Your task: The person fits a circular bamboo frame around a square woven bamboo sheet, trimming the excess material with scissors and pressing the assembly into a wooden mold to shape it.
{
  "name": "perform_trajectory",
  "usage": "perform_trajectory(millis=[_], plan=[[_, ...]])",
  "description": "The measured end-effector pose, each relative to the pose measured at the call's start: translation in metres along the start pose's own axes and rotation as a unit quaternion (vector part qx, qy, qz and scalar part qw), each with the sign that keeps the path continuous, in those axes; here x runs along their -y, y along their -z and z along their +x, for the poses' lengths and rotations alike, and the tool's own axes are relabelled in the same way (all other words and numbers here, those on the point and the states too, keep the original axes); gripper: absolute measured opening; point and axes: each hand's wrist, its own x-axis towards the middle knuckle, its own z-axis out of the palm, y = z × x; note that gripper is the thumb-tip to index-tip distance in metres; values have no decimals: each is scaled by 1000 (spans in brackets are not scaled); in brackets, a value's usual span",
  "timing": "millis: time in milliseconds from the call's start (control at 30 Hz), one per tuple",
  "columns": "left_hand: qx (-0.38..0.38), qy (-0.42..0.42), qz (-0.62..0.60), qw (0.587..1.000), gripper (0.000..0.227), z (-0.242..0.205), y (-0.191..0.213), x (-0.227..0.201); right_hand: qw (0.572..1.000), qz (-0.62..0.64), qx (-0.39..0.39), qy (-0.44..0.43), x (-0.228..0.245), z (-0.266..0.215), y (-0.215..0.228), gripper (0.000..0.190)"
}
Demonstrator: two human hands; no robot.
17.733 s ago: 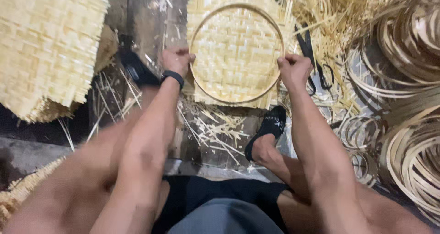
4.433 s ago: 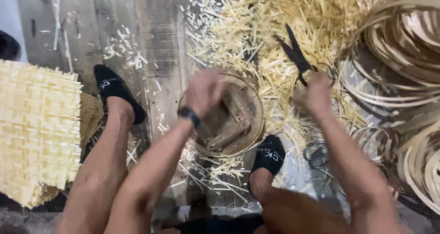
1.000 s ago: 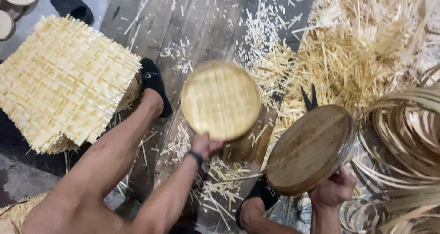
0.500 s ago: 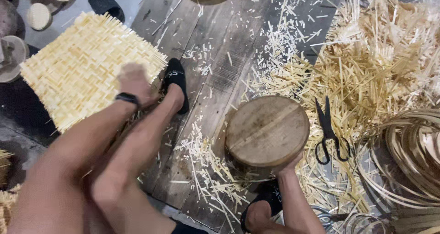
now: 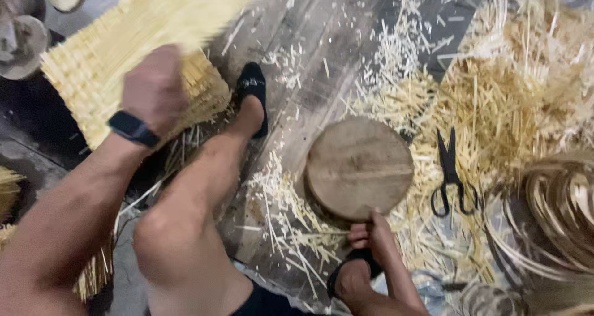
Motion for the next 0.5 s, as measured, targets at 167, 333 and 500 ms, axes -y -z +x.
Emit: perform_trajectory(millis=[167, 333, 500], plan=[[17, -285, -166, 944, 18, 11, -31, -141, 968, -51, -92, 228, 29, -18, 20, 72], [339, -419, -141, 830, 60, -78, -80, -255, 939, 277, 16, 204, 88, -74, 30, 16], [616, -124, -185, 756, 33, -79, -121, -252, 960, 38, -68, 270, 66, -27, 33, 21]])
